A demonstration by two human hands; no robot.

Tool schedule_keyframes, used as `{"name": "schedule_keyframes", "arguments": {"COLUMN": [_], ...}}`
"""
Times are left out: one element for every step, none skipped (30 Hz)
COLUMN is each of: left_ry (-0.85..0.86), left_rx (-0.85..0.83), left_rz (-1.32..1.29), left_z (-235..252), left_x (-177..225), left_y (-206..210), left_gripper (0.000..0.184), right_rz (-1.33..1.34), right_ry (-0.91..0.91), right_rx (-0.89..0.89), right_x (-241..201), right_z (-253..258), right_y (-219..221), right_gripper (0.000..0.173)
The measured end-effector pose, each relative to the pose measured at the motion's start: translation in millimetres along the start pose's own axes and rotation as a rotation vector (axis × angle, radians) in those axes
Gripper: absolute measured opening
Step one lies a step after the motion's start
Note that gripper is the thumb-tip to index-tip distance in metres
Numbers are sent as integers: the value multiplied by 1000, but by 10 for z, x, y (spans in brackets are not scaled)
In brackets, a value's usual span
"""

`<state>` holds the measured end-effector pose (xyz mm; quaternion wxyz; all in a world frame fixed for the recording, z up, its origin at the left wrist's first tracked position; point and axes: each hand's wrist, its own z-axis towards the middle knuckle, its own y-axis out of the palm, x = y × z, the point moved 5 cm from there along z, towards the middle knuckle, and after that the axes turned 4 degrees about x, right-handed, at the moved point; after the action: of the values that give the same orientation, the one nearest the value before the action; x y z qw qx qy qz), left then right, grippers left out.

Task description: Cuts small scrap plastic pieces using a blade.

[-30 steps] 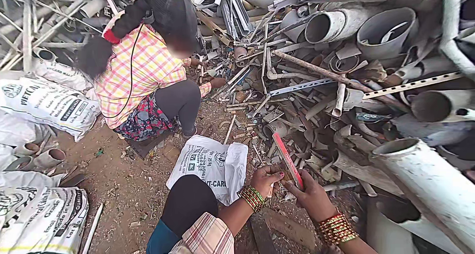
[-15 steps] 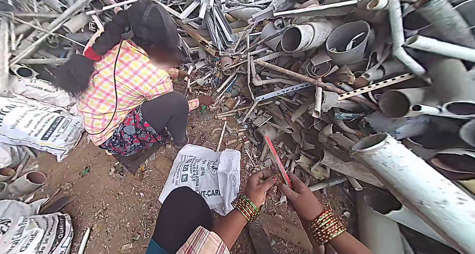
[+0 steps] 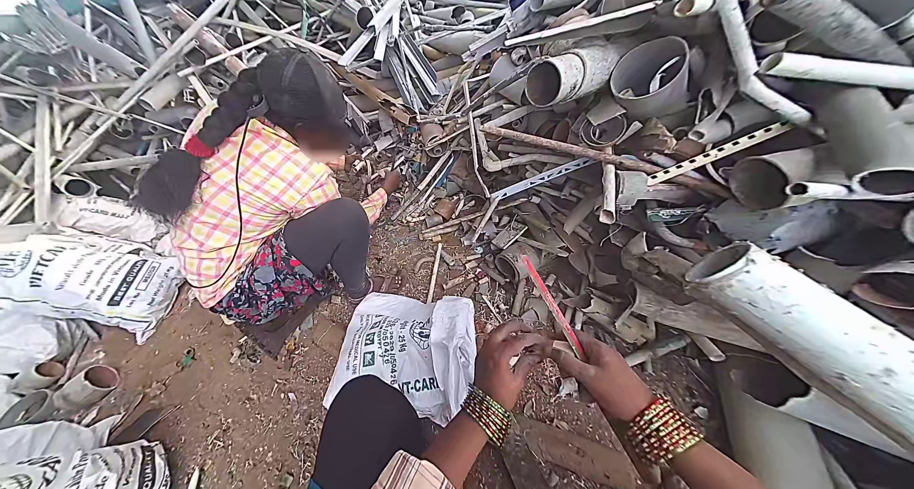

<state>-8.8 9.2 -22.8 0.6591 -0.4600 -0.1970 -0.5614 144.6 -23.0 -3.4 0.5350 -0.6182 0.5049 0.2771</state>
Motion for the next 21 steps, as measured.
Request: {"name": "schedule_keyframes", "arguments": {"left_ry": [-1,-12,-16,-9,16,36,44,40,30,19,11,1,-21,-49,-75,-90,-95,-100,-110,-123,-135], "left_rx": [0,-1,0,1,3,-6,-18,-25,-23,-19,-16,-15,-19,-26,-32,-33,-29,-25,-20,-15,-12], "left_rz": [6,7,5,7,6,-8,-34,-65,-95,-117,-135,-155,-175,-193,-210,-219,-219,-209,-199,-191,-183], "left_z": [-11,-20,-27,-33,-35,-35,-37,-44,-51,-52,-54,-55,-53,-56,-65,-71,-72,-73,-74,-75,-77], "left_x": [6,18,31,36,41,43,39,30,12,-1,-14,-23,-28,-31,-36,-39,-39,-39,-45,-52,-55], "left_y": [1,3,10,22,30,38,44,47,48,52,62,76,89,98,101,102,98,93,89,85,81], "left_gripper": [23,24,24,25,25,25,25,24,22,20,18,16,15,14,12,10,9,9,9,10,11], "right_rz": [17,33,43,41,15,-30,-77,-111,-133,-150,-161,-163,-165,-165,-168,-166,-165,-168,-177,-182,-191], "right_ry": [16,30,36,37,30,17,4,-7,-21,-28,-26,-17,-8,1,12,21,31,37,39,42,39], "right_rx": [-2,0,7,19,30,41,48,45,39,32,29,30,29,26,20,16,14,14,12,10,9], "right_x": [-3,8,29,49,55,51,38,26,28,26,25,25,27,32,45,60,76,88,92,93,102], "right_z": [-4,-4,3,8,11,11,4,-5,-4,-3,-2,-5,-3,-1,-1,2,7,10,12,11,12], "right_y": [-14,-27,-41,-55,-69,-81,-86,-81,-65,-52,-45,-44,-50,-49,-39,-27,-13,-1,11,22,35], "right_gripper": [22,20,18,18,20,23,28,33,36,38,38,38,38,37,36,35,36,36,37,38,37]}}
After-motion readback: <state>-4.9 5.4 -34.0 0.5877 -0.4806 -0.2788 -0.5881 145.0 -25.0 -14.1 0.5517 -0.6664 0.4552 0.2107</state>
